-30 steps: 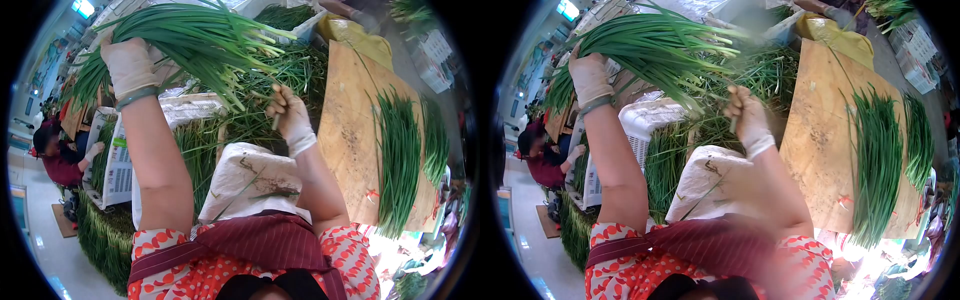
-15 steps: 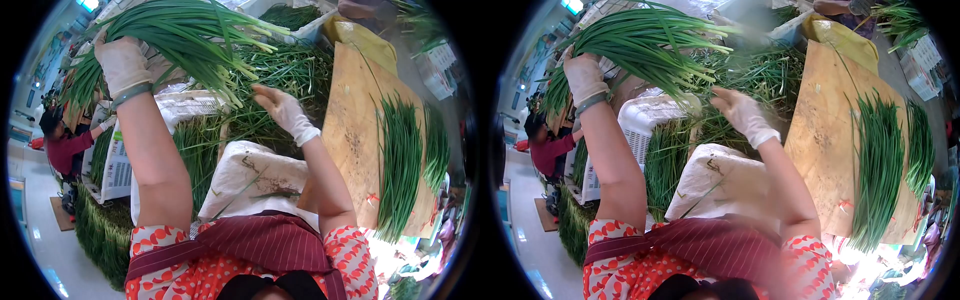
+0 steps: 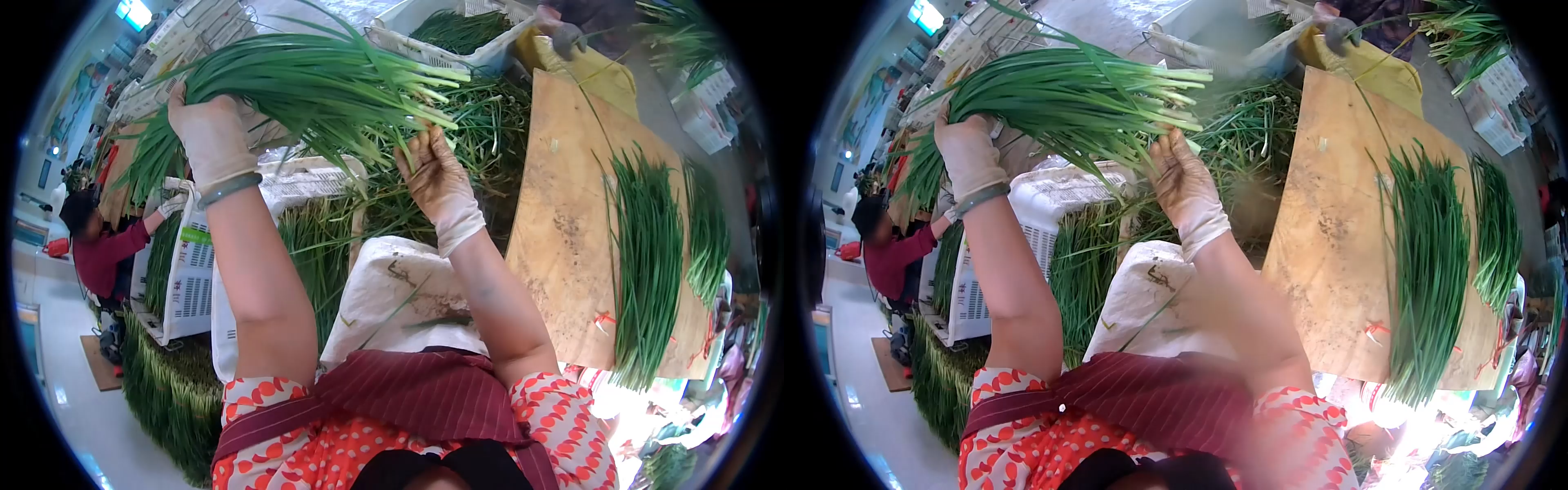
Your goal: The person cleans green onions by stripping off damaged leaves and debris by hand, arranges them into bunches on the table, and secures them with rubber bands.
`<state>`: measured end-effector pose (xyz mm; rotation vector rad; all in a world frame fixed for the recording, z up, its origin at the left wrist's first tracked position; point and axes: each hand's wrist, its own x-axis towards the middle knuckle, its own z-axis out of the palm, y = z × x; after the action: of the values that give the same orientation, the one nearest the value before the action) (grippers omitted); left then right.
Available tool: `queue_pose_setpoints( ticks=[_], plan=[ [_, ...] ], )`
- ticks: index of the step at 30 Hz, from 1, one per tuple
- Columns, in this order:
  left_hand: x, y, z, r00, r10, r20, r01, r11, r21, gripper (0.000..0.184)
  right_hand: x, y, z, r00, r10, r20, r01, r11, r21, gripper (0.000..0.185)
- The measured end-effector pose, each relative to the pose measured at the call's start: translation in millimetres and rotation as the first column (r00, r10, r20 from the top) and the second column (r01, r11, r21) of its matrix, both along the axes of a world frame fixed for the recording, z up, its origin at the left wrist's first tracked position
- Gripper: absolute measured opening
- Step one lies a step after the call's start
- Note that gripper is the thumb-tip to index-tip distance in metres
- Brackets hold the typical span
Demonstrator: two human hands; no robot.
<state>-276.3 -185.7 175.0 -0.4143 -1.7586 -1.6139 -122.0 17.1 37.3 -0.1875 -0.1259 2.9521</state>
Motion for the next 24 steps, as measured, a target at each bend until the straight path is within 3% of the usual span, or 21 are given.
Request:
queue_pose_setpoints(
  ticks=[1,2,3,5,7,8,10,15,17,19,22,24],
  plan=[
    [1,1,-1,0.999,-0.037,0.024,0.037,0.999,0.002,0.046,1,-1,5,1.000,-0.004,-0.002,0.004,1.000,0.001,0.016],
    [-1,-1,-4,0.999,-0.040,0.023,0.040,0.999,0.001,0.046,2,-3,11,0.995,-0.006,0.099,-0.006,0.993,0.122,0.016],
    [-3,-4,-8,0.986,-0.164,0.019,0.162,0.984,0.076,0.046,3,-5,15,0.980,-0.018,0.198,-0.030,0.971,0.238,0.016],
    [-8,-11,-14,0.940,-0.341,-0.003,0.336,0.923,0.186,0.046,1,-4,11,0.977,-0.031,0.210,-0.029,0.961,0.276,0.018],
    [-1,-9,-13,0.889,-0.457,0.019,0.425,0.840,0.338,0.046,1,0,8,0.991,-0.061,0.121,-0.012,0.850,0.527,0.022],
    [3,-9,-14,0.872,-0.489,0.034,0.437,0.808,0.395,0.046,2,1,7,0.990,-0.064,0.122,-0.010,0.850,0.527,0.022],
    [8,-10,-15,0.836,-0.547,0.037,0.454,0.729,0.512,0.046,7,1,7,0.992,-0.050,0.115,-0.045,0.714,0.698,0.025],
    [14,-12,-13,0.758,-0.652,-0.026,0.467,0.514,0.719,0.043,20,0,15,0.998,-0.059,0.029,0.013,0.601,0.799,0.025],
    [24,-7,-12,0.899,-0.399,0.179,0.243,0.796,0.554,0.037,22,1,16,0.997,-0.071,0.031,0.013,0.548,0.836,0.024],
    [44,-1,-9,0.948,-0.104,0.302,0.026,0.968,0.251,0.039,23,2,14,0.999,-0.027,0.037,-0.023,0.402,0.915,0.022],
    [25,-23,-24,0.921,-0.304,0.245,0.195,0.902,0.385,0.044,26,2,17,0.999,-0.032,0.015,-0.003,0.345,0.939,0.022],
    [22,-23,-30,0.966,-0.240,0.091,0.197,0.920,0.338,0.038,29,3,18,0.998,-0.044,0.046,-0.026,0.373,0.927,0.023]
  ],
)
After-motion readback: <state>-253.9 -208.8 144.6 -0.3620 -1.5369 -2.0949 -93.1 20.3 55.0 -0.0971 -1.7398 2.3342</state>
